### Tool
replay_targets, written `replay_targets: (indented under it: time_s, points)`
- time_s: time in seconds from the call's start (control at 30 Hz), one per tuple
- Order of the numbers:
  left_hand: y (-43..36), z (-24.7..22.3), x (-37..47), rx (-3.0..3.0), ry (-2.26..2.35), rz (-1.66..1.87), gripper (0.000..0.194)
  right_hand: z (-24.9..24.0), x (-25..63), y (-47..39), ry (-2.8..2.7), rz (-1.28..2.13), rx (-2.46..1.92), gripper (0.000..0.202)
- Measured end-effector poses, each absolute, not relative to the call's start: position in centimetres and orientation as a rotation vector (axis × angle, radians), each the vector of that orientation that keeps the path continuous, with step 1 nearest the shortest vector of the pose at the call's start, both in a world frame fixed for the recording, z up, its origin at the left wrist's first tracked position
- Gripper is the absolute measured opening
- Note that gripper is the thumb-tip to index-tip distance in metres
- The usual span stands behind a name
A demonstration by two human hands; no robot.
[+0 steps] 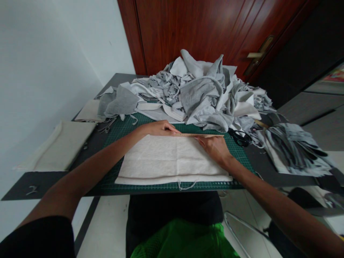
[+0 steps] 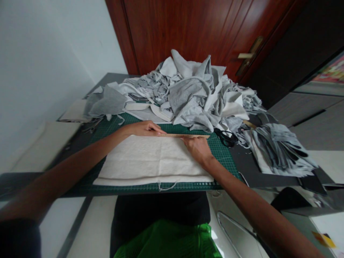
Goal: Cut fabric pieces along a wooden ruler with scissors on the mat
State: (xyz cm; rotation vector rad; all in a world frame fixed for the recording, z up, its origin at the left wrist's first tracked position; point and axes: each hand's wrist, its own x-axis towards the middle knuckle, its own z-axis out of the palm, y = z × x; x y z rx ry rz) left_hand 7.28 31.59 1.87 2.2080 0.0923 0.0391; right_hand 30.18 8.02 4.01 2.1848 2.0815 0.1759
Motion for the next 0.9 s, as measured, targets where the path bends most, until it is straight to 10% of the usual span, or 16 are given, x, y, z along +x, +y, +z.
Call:
replay_targets:
  time_s: [0.9]
  points:
    - [31.2, 2.2, 7.1, 2.263, 0.087, 0.058, 0.045, 1.7, 39.9, 3.3, 1.935, 0.438, 2.337, 0.044]
